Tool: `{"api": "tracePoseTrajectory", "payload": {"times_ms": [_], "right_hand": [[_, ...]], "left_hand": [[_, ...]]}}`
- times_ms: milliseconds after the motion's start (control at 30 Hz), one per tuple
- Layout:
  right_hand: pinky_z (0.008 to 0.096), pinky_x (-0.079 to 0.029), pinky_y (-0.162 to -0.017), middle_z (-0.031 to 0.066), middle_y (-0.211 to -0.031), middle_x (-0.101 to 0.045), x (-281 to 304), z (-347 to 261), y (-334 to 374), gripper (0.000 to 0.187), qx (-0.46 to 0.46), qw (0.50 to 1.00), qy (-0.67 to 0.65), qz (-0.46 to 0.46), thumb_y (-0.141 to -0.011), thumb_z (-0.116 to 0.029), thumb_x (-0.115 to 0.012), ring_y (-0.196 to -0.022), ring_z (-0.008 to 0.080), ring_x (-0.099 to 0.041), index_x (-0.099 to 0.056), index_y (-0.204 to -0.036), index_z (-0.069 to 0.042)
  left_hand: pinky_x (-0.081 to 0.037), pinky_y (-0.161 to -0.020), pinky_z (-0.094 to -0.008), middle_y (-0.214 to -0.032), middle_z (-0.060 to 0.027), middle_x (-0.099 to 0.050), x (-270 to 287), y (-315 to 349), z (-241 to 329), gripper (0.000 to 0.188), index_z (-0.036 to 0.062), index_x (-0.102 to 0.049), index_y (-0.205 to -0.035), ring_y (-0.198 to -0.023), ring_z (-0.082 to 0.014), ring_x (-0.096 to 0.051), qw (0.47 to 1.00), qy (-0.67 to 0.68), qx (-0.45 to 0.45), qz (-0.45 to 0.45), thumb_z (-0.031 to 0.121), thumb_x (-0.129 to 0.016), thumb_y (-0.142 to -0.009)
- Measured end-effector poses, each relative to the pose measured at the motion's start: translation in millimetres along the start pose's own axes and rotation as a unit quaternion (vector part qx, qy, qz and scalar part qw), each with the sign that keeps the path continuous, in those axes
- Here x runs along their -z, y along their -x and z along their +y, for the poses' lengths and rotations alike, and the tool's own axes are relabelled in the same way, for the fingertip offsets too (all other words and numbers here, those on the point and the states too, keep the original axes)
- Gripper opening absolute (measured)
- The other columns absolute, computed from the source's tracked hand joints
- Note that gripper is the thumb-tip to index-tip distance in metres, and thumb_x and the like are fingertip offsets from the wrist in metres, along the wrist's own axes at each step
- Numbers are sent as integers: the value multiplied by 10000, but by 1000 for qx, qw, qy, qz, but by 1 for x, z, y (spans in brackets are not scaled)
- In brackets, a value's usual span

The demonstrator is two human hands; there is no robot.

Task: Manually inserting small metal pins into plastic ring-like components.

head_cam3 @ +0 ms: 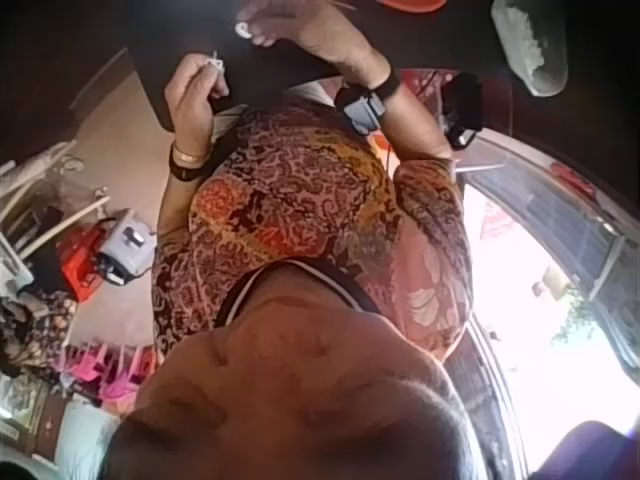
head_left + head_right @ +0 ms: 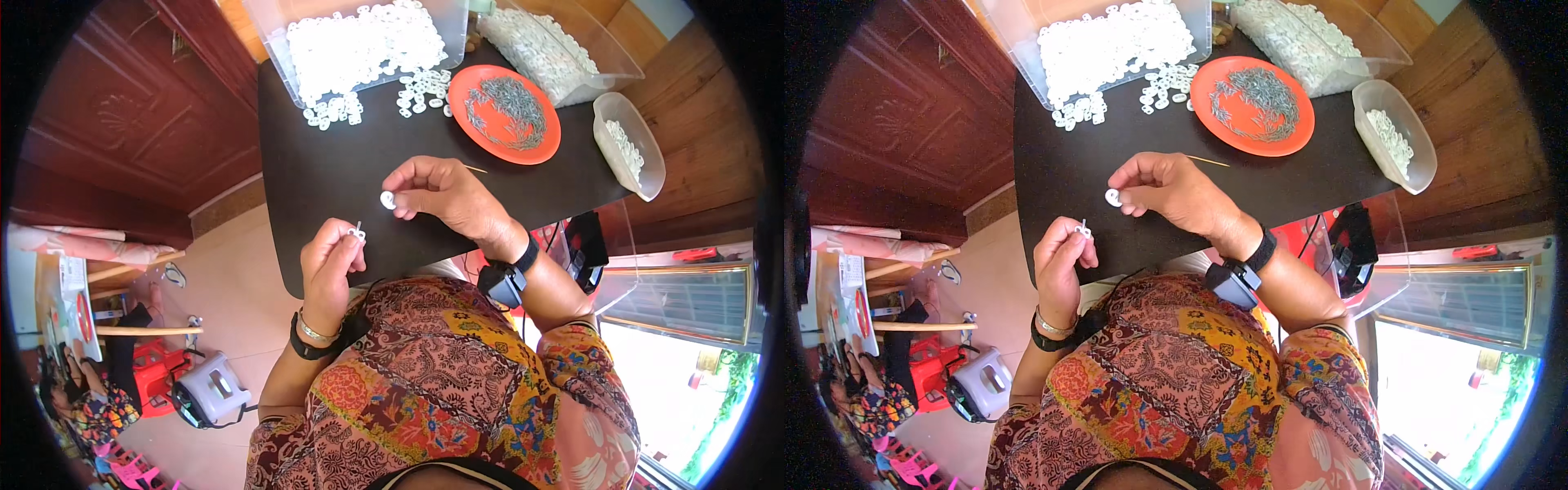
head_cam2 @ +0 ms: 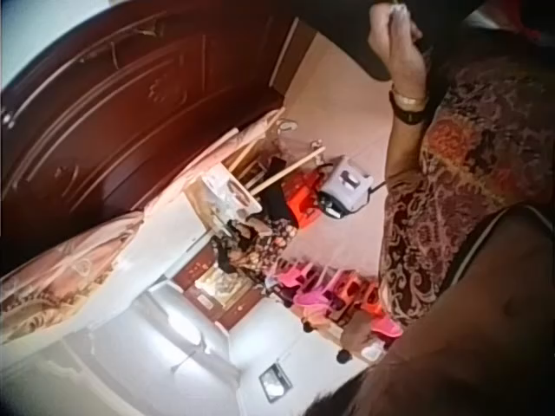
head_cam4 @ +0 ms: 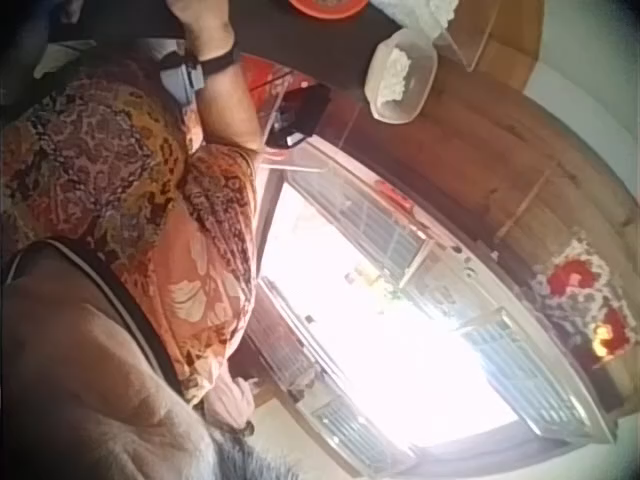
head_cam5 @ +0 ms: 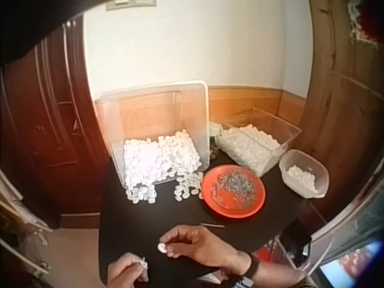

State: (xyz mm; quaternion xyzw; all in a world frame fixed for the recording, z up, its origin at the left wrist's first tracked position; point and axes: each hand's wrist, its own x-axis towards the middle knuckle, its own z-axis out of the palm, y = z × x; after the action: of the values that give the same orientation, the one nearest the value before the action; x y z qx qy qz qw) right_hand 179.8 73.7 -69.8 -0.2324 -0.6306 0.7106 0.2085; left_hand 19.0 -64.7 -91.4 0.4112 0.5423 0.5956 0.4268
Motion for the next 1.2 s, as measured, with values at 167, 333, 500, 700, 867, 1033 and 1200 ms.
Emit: {"api": "tracePoseTrajectory", "payload": {"times_ms": [167,333,500,700,867,1033,1200], "right_hand": [[216,-482,-700,33,-869,-635,-5,4,14,158,-31,990,-134,35,-860,-48,-611,-729,73,-577,-606,-1010,4],[215,-477,-689,39,-876,-637,-3,6,24,150,-12,985,-172,31,-862,-31,-606,-734,73,-569,-613,-1006,13],[212,-472,-708,37,-879,-638,-3,8,28,149,15,983,-182,31,-865,-28,-602,-765,72,-567,-620,-1004,24],[212,-469,-714,26,-865,-636,-4,13,29,134,35,988,-150,25,-866,-30,-604,-772,67,-564,-631,-988,17],[215,-469,-715,20,-849,-638,-6,13,29,118,48,991,-120,37,-865,-42,-614,-770,65,-564,-641,-968,8],[220,-470,-720,23,-850,-642,-6,14,30,116,63,993,-87,44,-863,-50,-620,-781,66,-569,-645,-961,7],[221,-487,-759,26,-898,-646,-5,15,31,128,56,996,-64,39,-866,5,-598,-829,73,-593,-649,-983,-1]], "left_hand": [[-363,-541,-214,-670,-9,-506,-18,-5,12,191,9,-530,-815,-589,-63,-467,999,-14,8,-34,170,-502,-913],[-370,-536,-215,-680,-11,-511,-27,-3,11,186,5,-524,-815,-584,-65,-468,999,-24,14,-36,164,-508,-911],[-368,-528,-214,-682,-12,-513,-29,-1,9,186,4,-519,-808,-580,-65,-468,998,-43,9,-47,160,-510,-908],[-363,-514,-215,-658,-8,-503,-30,0,11,178,4,-513,-793,-564,-65,-460,997,-69,12,-35,150,-512,-896],[-346,-498,-220,-628,-3,-473,-31,1,12,174,2,-500,-781,-554,-59,-431,992,-121,-1,-30,135,-510,-893],[-336,-494,-223,-623,2,-460,-30,2,10,173,0,-497,-780,-551,-58,-412,991,-130,-2,-31,129,-508,-895],[-334,-495,-224,-621,3,-452,-29,2,9,175,-1,-495,-780,-551,-58,-407,989,-140,5,-36,130,-507,-897]]}}
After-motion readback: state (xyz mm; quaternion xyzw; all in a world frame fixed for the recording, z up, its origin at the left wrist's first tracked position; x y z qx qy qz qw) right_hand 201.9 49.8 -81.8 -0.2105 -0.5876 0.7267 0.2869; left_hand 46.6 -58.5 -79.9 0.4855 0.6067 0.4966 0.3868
